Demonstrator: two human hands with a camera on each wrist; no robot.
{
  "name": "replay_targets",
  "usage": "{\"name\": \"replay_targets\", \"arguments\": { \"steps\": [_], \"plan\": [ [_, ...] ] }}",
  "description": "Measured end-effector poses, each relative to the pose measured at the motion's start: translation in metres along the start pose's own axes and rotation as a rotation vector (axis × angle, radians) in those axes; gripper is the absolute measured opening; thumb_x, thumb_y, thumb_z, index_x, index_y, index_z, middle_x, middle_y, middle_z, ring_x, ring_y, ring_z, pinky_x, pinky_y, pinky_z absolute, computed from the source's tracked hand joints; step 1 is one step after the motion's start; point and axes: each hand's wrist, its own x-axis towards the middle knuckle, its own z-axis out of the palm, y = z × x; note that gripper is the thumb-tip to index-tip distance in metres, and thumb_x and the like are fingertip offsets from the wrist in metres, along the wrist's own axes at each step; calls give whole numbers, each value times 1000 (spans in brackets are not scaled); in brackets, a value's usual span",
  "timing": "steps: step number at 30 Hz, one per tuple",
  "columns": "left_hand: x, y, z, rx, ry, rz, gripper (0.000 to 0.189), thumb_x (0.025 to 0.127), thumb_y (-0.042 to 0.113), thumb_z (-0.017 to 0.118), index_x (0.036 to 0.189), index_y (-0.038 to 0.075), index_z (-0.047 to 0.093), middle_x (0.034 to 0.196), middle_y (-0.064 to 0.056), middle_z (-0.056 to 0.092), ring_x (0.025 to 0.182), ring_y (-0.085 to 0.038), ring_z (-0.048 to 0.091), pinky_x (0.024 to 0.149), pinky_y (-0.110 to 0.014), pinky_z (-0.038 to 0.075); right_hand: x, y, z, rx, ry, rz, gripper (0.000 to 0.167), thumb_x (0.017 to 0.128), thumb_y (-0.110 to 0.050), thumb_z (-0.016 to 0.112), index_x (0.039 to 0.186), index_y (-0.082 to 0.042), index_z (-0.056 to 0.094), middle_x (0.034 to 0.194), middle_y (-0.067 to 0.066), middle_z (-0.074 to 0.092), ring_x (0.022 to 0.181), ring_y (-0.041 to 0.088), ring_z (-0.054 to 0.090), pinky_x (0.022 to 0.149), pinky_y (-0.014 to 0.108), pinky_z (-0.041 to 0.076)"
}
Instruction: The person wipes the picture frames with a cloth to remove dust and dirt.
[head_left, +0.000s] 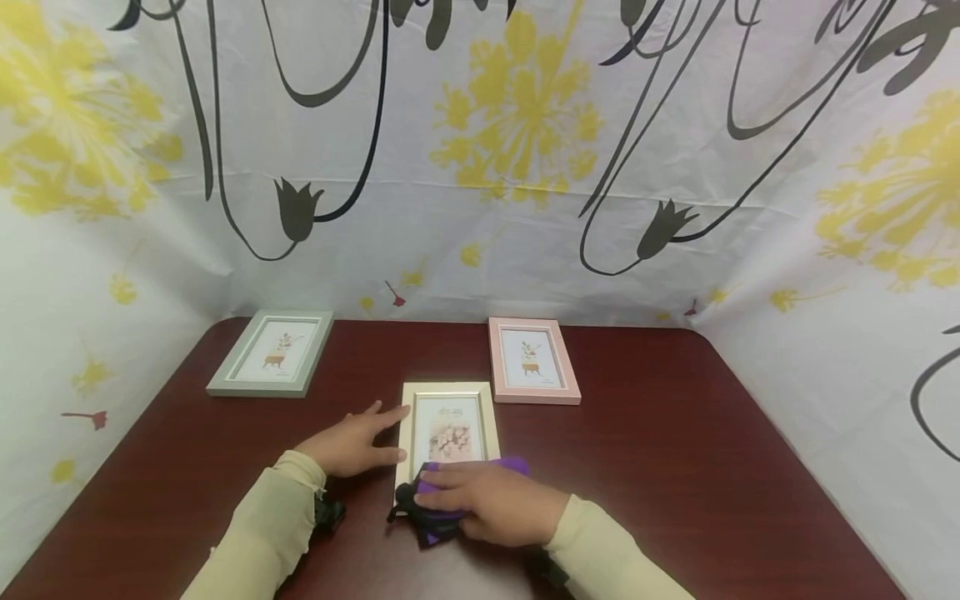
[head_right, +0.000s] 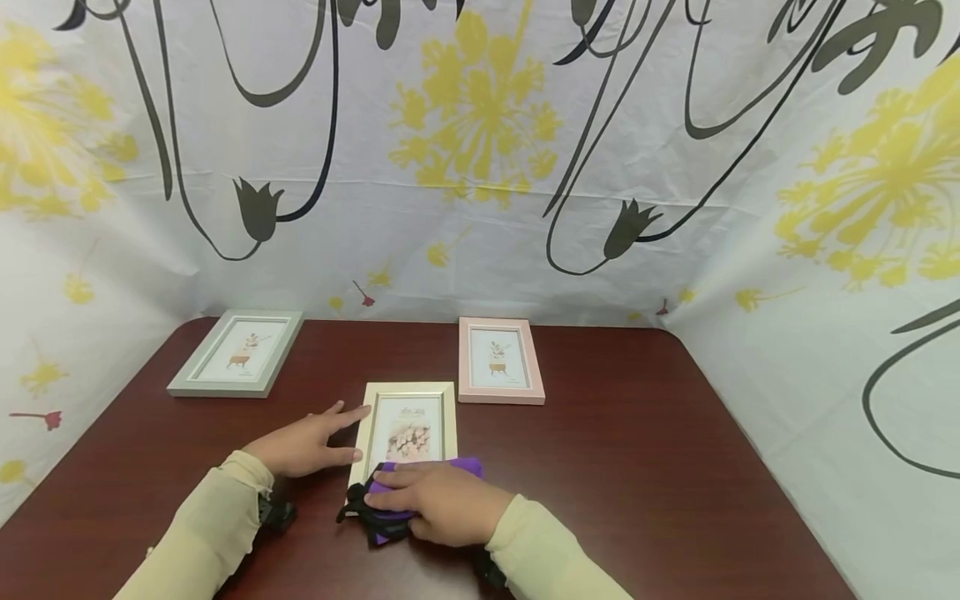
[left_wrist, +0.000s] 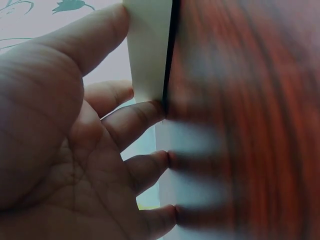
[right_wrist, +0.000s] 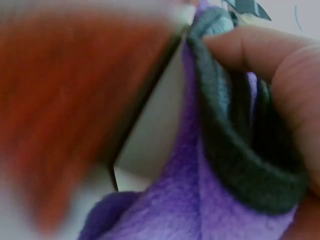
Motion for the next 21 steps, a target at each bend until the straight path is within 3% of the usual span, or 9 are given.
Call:
{"name": "replay_targets", "arguments": {
  "steps": [6, 10, 15, 21],
  "plan": [
    [-2, -1, 0, 0, -2, -2, 79, 91, 49, 68, 156, 19, 35, 156, -25, 30, 146, -44, 17, 112, -69, 13, -19, 12, -16, 215, -105, 123, 61, 82, -8, 70, 140, -21, 59, 148, 2, 49, 135, 18, 47, 109, 33, 39],
    [-3, -1, 1, 2, -3, -3, 79, 91, 49, 68, 156, 18, 35, 156, -25, 30, 147, -44, 17, 112, -69, 13, -24, 16, -19, 252, -116, 164, 58, 81, -6, 70, 136, -21, 63, 145, 0, 52, 134, 16, 48, 108, 32, 39],
    [-1, -1, 1, 16, 1, -8, 78, 92, 50, 67, 156, 20, 35, 157, -23, 31, 147, -43, 18, 111, -69, 15, -17, 8, -13, 154, -50, 114, 56, 82, -8, 71, 137, -16, 61, 143, 3, 54, 133, 18, 49, 109, 33, 38],
    [0, 0, 2, 15, 7, 4, 76, 92, 47, 67, 156, 20, 36, 155, -22, 33, 146, -44, 18, 111, -70, 14, 1, -15, 8, -172, 19, 28, 64, 88, -26, 71, 148, -17, 49, 151, 6, 46, 139, 24, 41, 113, 36, 34]
  ]
}}
